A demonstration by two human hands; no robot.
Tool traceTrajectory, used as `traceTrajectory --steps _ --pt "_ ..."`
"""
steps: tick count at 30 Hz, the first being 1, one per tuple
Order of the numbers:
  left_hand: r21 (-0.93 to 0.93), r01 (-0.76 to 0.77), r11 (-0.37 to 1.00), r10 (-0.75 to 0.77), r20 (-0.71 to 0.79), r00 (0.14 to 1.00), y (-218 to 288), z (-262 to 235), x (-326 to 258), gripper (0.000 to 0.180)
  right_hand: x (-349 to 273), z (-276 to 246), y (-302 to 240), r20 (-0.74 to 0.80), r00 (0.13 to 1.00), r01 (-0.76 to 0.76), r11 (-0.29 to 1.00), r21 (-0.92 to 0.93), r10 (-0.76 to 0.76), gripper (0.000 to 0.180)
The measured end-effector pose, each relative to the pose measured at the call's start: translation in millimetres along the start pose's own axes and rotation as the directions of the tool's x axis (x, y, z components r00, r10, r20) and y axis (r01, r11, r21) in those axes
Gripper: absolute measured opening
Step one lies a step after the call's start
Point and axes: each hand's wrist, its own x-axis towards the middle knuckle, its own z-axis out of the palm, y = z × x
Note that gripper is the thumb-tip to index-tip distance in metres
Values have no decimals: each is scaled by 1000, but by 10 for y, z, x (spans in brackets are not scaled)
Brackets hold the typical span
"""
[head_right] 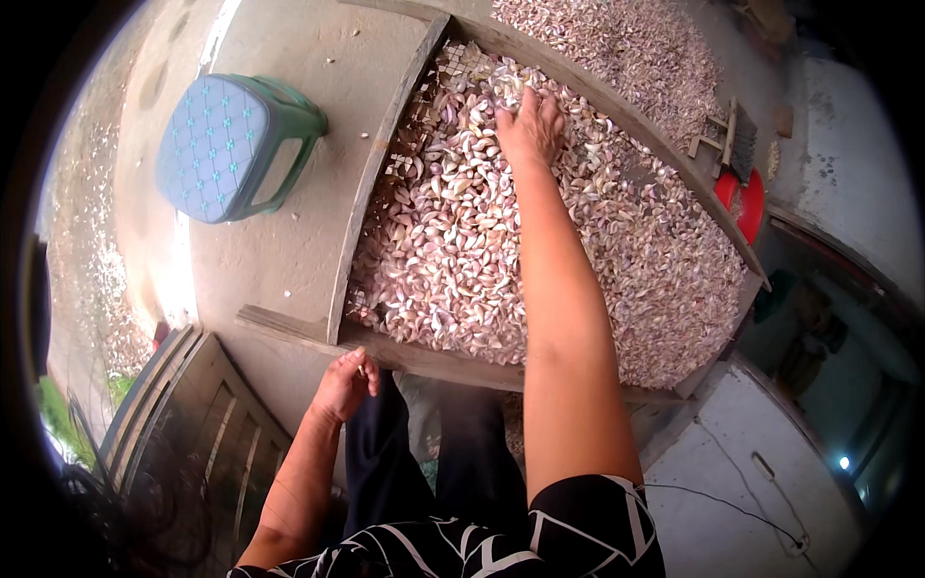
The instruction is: The person sorts through a large quantity of garlic cloves on a wooden mesh drying rack by hand, picking up individual cloves and placing them into a pile.
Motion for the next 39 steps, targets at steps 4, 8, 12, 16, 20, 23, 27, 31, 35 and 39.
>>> traceTrajectory --steps 4,8,12,16,20,23,27,31,35,39 --pt "12 3 1000 -3 -3 1000 -13 63 48 31 -295 254 -382 99 992 78 995 -57 -72 59" --pt "18 -10 1000 9 7 1000 23 152 49 31 -1276 355 -242 143 894 426 904 16 -424 56" --pt "42 3 999 -3 5 1000 31 228 65 31 -2224 259 -78 217 802 553 829 86 -557 42" --pt "67 17 998 -16 -9 1000 46 292 70 31 -2573 181 137 181 689 679 712 177 -702 23" --pt "89 20 996 -18 -27 999 20 363 76 30 -2357 126 391 318 617 742 667 70 -720 14" --pt "101 33 994 -31 -27 999 -18 404 85 31 -1927 47 704 280 645 737 675 15 -711 10" --pt "108 41 993 -39 -23 999 -124 448 126 31 -1424 -370 941 284 926 207 964 166 -248 6" --pt "124 58 991 -60 8 998 -191 525 142 31 -1191 -455 1397 74 997 2 923 385 -33 21" --pt "140 71 988 -71 -9 997 -225 551 132 32 -1115 -402 1270 -67 970 241 964 110 -235 17" --pt "144 66 987 -67 4 998 -257 586 127 32 -1038 -271 1009 145 952 253 960 122 -270 21"
